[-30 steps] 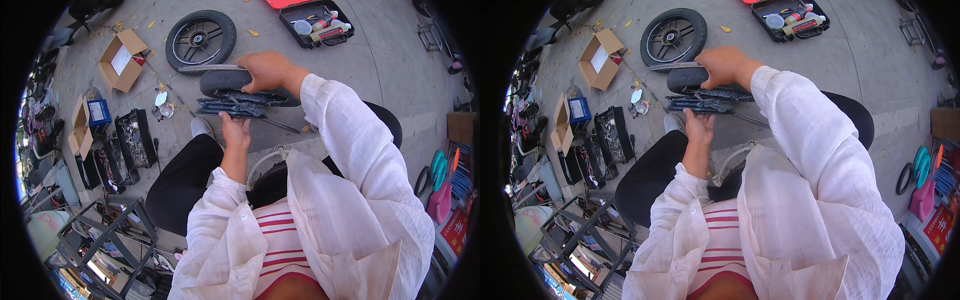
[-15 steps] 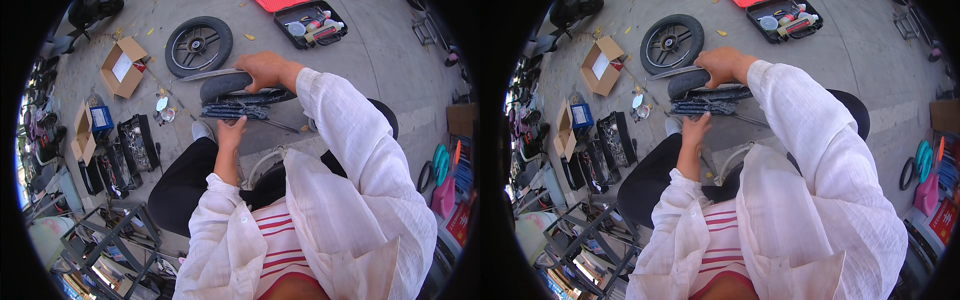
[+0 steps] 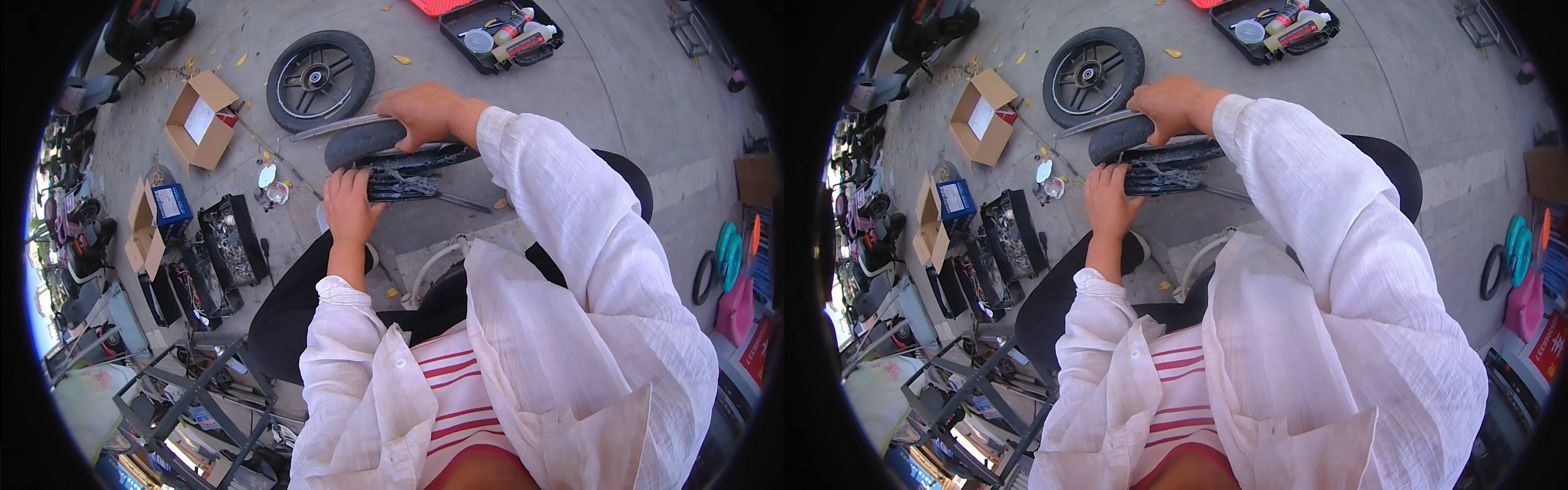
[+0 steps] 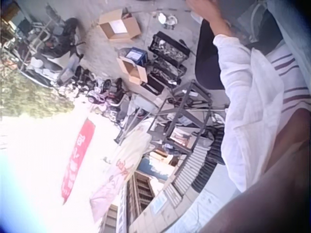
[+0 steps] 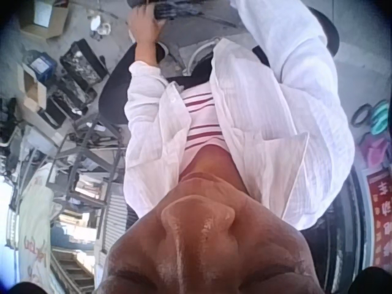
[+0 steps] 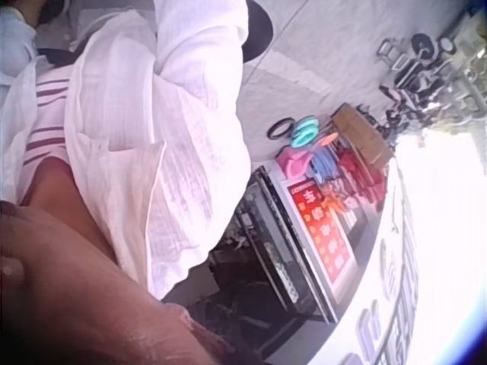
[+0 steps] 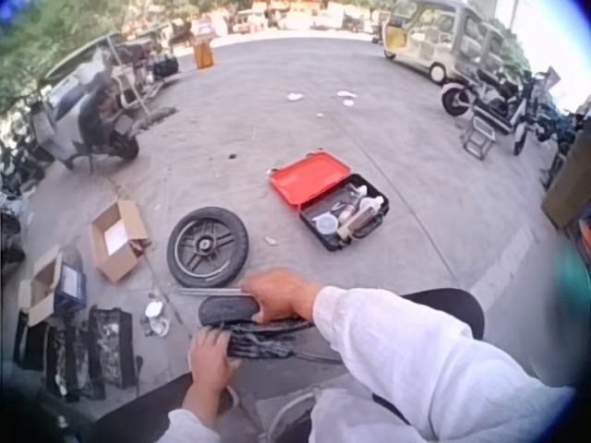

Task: The person sits on the ground and uses tire levers to pry a tire off a scooter wheel rim. They work around the circumference of the wheel, lifting the tire bead over the rim edge until the tire is fully detached from the rim.

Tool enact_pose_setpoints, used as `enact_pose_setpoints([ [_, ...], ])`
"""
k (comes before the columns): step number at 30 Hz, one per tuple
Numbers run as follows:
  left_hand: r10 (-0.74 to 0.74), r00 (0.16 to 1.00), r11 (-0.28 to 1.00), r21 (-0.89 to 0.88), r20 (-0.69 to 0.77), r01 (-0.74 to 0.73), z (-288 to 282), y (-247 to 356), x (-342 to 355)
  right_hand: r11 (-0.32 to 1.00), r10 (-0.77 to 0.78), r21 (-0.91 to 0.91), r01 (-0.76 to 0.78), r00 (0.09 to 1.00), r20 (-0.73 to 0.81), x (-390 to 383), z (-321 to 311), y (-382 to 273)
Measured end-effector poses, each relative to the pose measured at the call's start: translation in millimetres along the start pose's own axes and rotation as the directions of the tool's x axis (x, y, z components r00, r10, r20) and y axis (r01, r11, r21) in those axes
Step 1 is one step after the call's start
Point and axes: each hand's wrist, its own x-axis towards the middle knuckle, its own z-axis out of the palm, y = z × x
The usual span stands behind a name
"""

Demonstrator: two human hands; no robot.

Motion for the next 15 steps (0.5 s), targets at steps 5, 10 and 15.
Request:
enact_pose_setpoints([
  [5,0.014,0.999,1.0,-0.012,0.031,-0.014,7,9,-8,0.999,0.012,-0.032,-0.01,0.999,0.052,2,-4,3],
  [10,-0.188,0.982,0.979,-0.082,0.026,0.189,13,17,-16,1.0,0.002,-0.002,-0.002,1.0,0.017,-2,0,3],
  [15,-0.321,0.947,0.943,-0.097,0.001,0.32,5,33,-17,1.0,0.018,0.001,-0.019,0.999,0.037,0,-3,5],
])
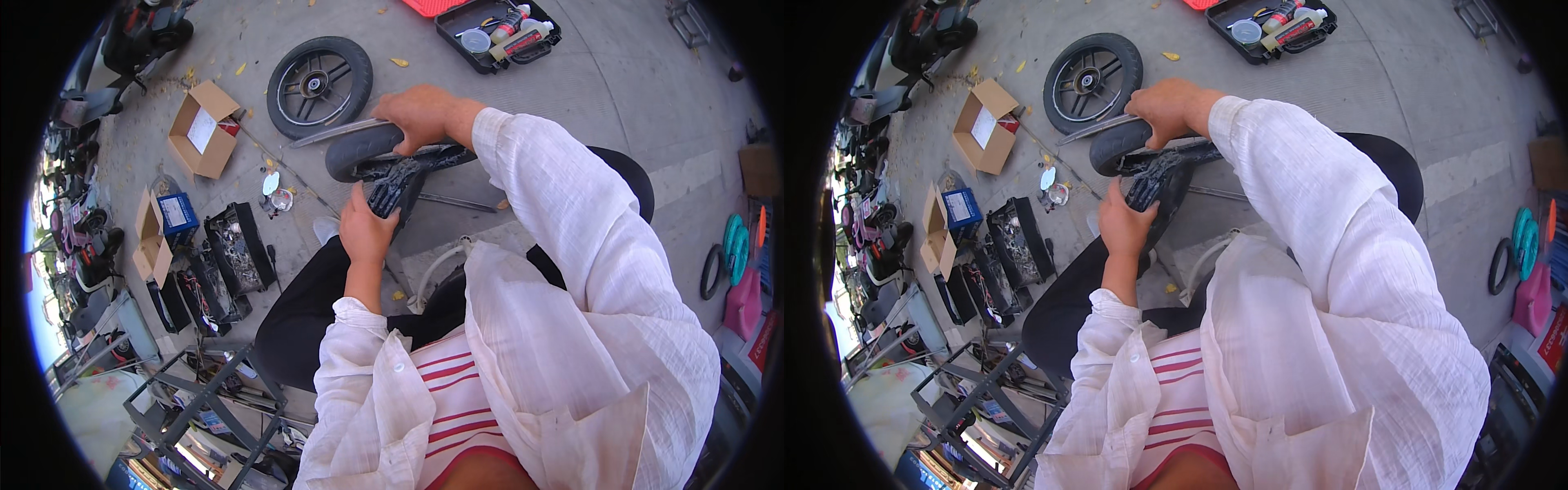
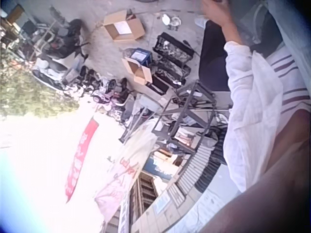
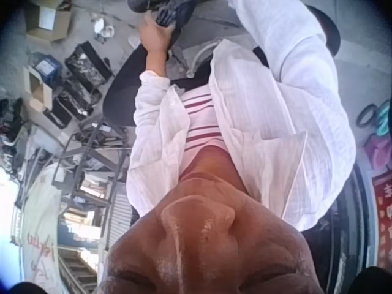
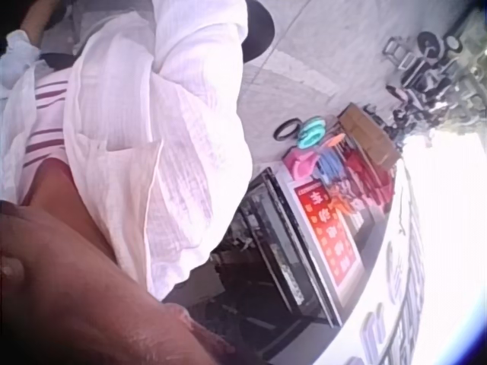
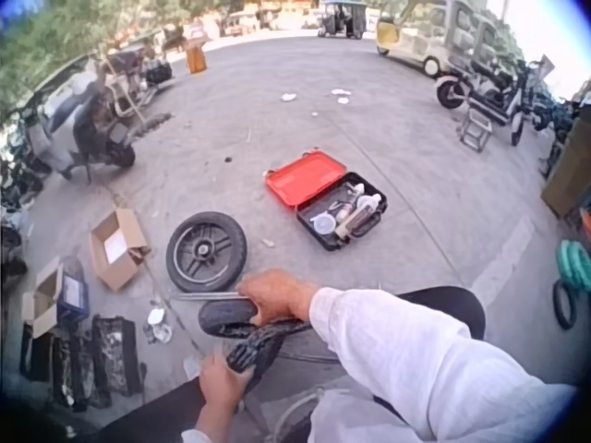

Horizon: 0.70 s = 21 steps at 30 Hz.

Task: The person sits on the ground and uses tire levers to pry a tire off a scooter wheel rim. They work around the circumference of the wheel, lifting the tire bead over the rim edge until the tire is fully detached from the rim.

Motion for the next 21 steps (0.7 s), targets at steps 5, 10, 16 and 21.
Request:
enact_pose_setpoints([
  [5,-0.158,0.978,0.987,-0.005,0.135,0.16,-12,11,6,1.0,-0.029,-0.006,0.029,1.0,-0.007,3,4,4],
  [10,-0.163,0.951,0.986,-0.004,0.262,0.169,-16,8,13,0.998,-0.058,-0.01,0.058,0.998,0.001,7,4,-2],
  [16,-0.208,0.92,0.973,-0.028,0.332,0.23,-22,15,20,0.997,-0.082,0.012,0.082,0.997,-0.015,9,6,-2],
  [21,-0.192,0.934,0.978,-0.015,0.301,0.206,-24,19,34,0.996,-0.084,0.012,0.084,0.995,0.046,11,0,-2],
])
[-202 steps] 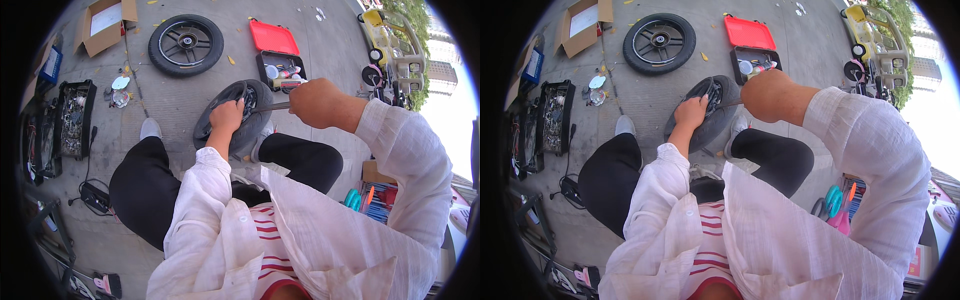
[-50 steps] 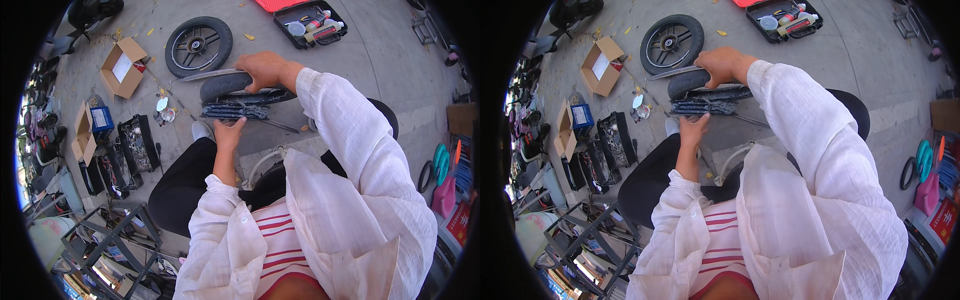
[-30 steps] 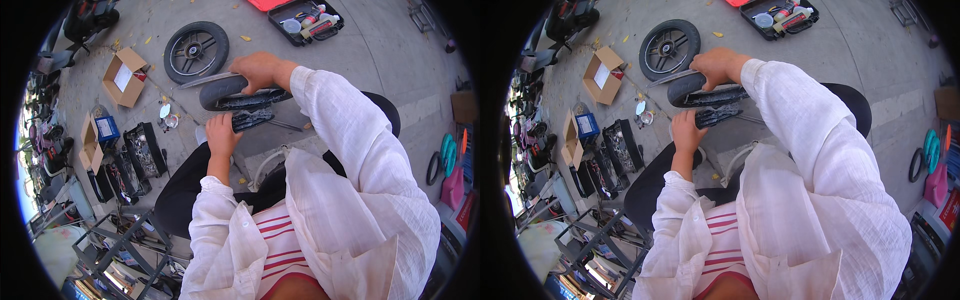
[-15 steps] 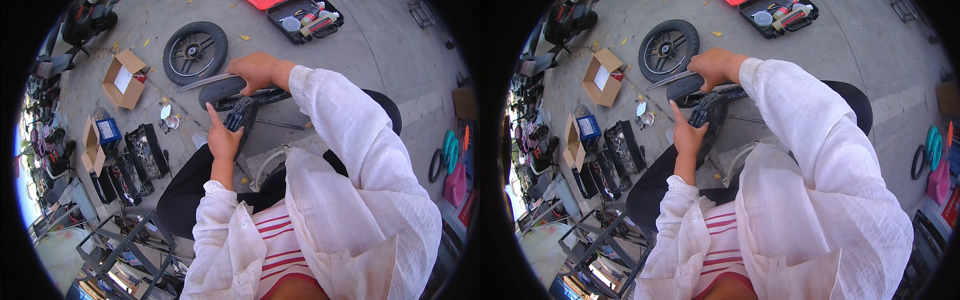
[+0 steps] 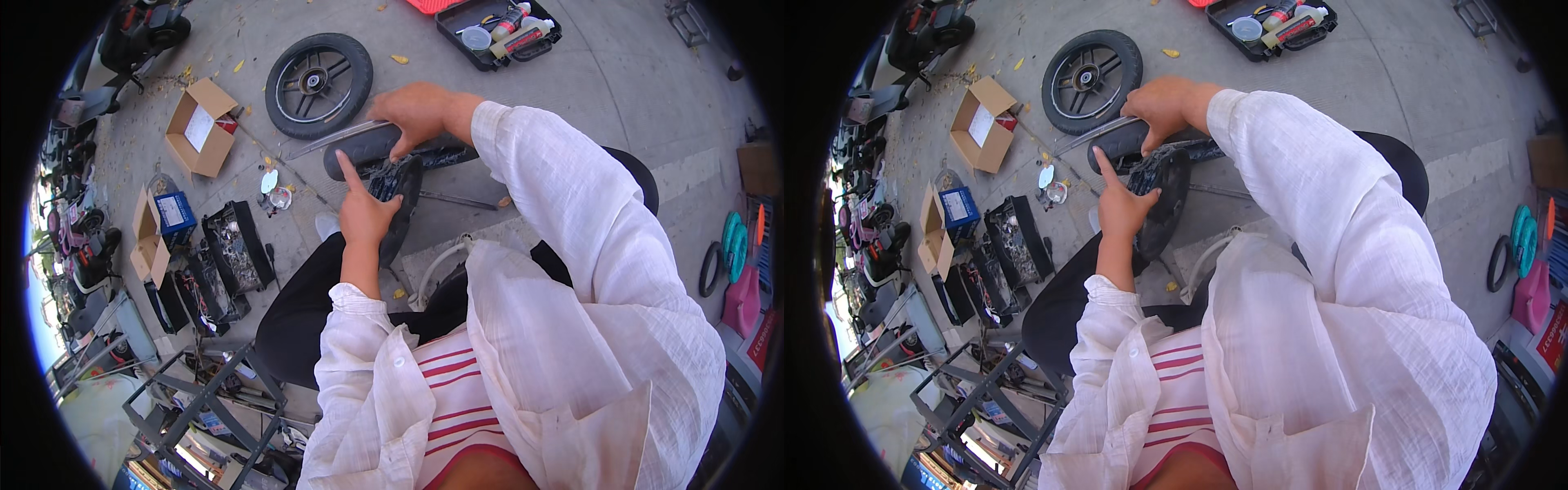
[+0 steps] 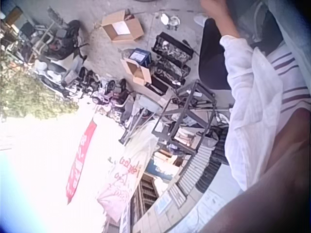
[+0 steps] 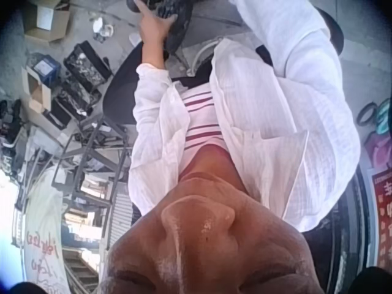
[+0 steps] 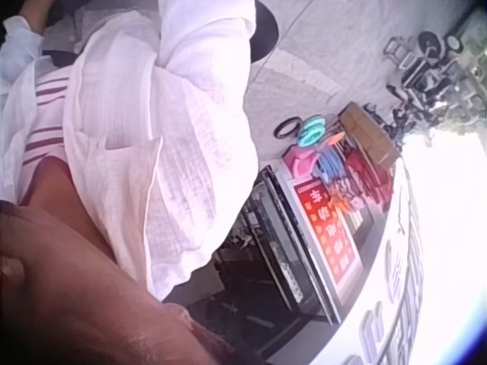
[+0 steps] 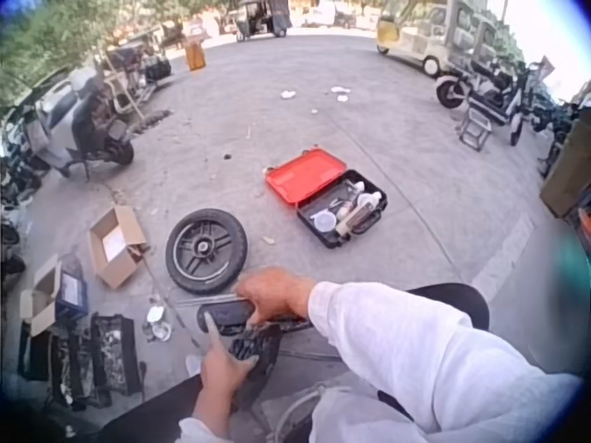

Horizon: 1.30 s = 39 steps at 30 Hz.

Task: The person sits on the ground and uses tire levers to pry a tire off a scooter wheel rim. They work around the circumference of the wheel, lifting the tire bead over the rim edge until the tire is fully detached from the rim.

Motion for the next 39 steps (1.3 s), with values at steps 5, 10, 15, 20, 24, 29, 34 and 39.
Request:
enact_pose_setpoints([
  [5,0.017,1.0,0.998,0.06,0.01,-0.018,-4,7,6,0.995,0.034,0.092,-0.029,0.998,-0.049,-2,-1,9],
  [10,-0.011,1.0,0.998,0.059,0.026,0.009,-4,12,5,0.982,0.02,0.19,0.002,0.993,-0.113,-2,4,21],
  [15,-0.068,0.997,0.993,0.096,0.031,0.065,12,12,-12,0.98,0.042,0.2,-0.02,0.993,-0.108,-18,9,17],
  [20,-0.087,0.996,0.993,0.073,-0.016,0.088,23,6,-28,0.989,0.001,0.144,0.022,0.988,-0.153,-30,17,-1],
  [24,-0.087,0.995,0.994,0.066,-0.041,0.09,29,8,-38,0.988,0.074,0.143,-0.058,0.991,-0.111,-34,15,-15],
  [29,-0.096,0.995,0.994,0.054,-0.02,0.097,29,12,-44,0.988,0.086,0.138,-0.064,0.984,-0.156,-38,16,-17],
  [34,-0.091,0.995,0.994,0.056,-0.027,0.092,30,14,-45,0.982,0.112,0.175,-0.065,0.956,-0.272,-48,22,-13],
  [39,-0.095,0.995,0.995,0.025,-0.033,0.096,30,11,-45,0.954,0.264,0.241,-0.178,0.882,-0.39,-101,-6,-38],
])
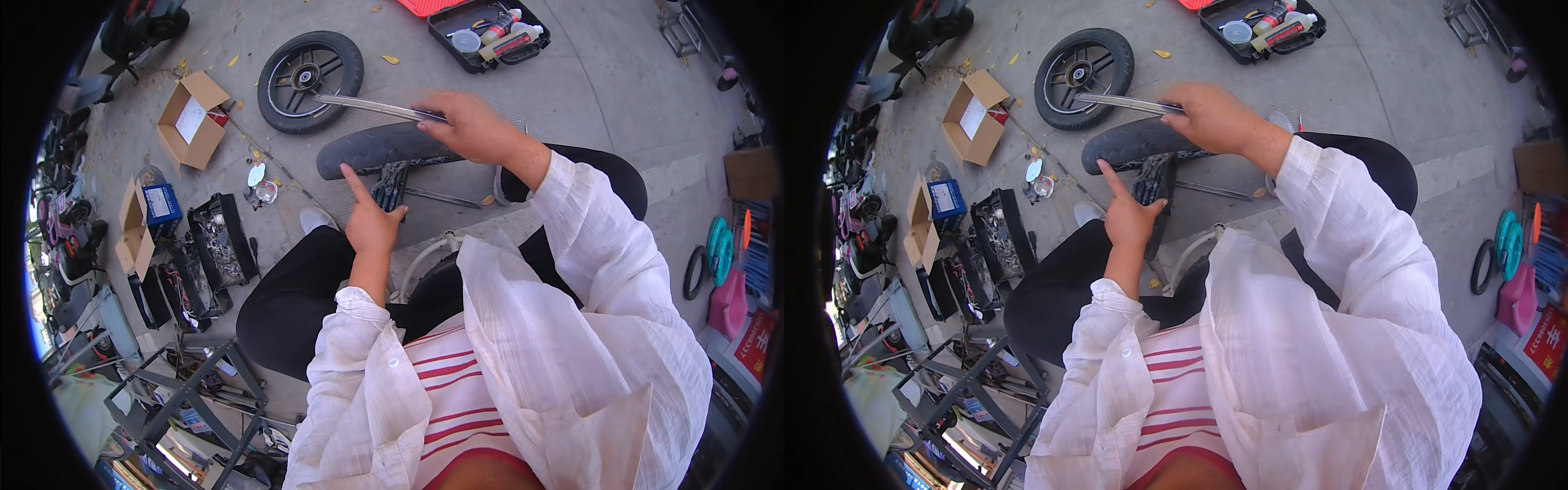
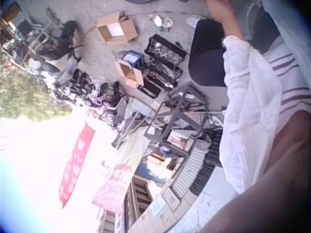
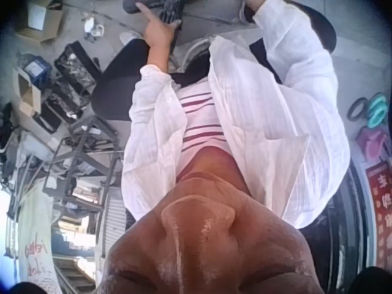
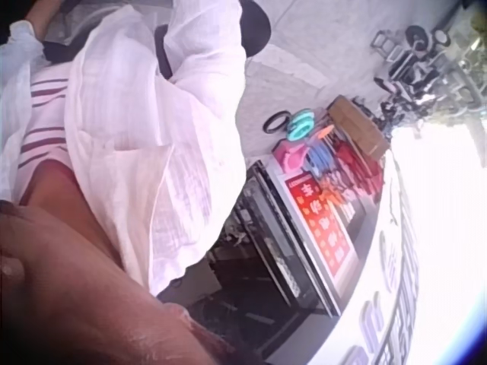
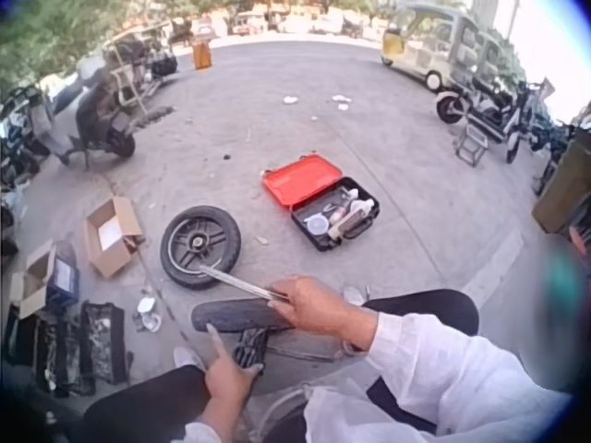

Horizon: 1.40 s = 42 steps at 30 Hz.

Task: The person sits on the ground and uses tire levers to pry a tire off a scooter wheel rim. They work around the circumference of the wheel, lifting the tire bead over the rim edge until the tire is fully detached from the rim.

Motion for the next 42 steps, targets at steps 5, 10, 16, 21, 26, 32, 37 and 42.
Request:
enact_pose_setpoints([
  [5,0.02,1.0,0.999,-0.042,-0.009,-0.02,5,-7,1,0.796,0.416,0.343,-0.498,0.863,0.288,-95,-80,-51],
  [10,0.04,0.997,0.996,-0.076,-0.059,-0.044,5,-5,-2,0.756,0.443,0.357,-0.548,0.831,0.337,-153,-58,-50],
  [16,0.042,0.996,0.991,-0.125,-0.073,-0.051,4,-7,-4,0.76,0.447,0.308,-0.573,0.804,0.392,-141,6,-45],
  [21,0.037,0.996,0.992,-0.12,-0.082,-0.046,5,-8,-4,0.792,0.412,0.313,-0.524,0.837,0.359,-136,24,-49],
  [26,0.031,0.996,0.994,-0.107,-0.081,-0.04,6,-8,-3,0.707,0.556,0.29,-0.645,0.76,0.335,-146,23,-44],
  [32,0.008,0.997,0.996,-0.086,-0.074,-0.014,5,-4,-5,0.735,0.528,0.281,-0.617,0.781,0.333,-150,6,-39],
  [37,0.038,0.996,0.993,-0.105,-0.079,-0.046,5,-7,-6,0.795,0.379,0.366,-0.484,0.867,0.325,-129,-5,-67],
  [42,0.036,0.997,0.995,-0.09,-0.062,-0.042,4,-8,-5,0.824,0.386,0.302,-0.479,0.865,0.32,-121,0,-70],
])
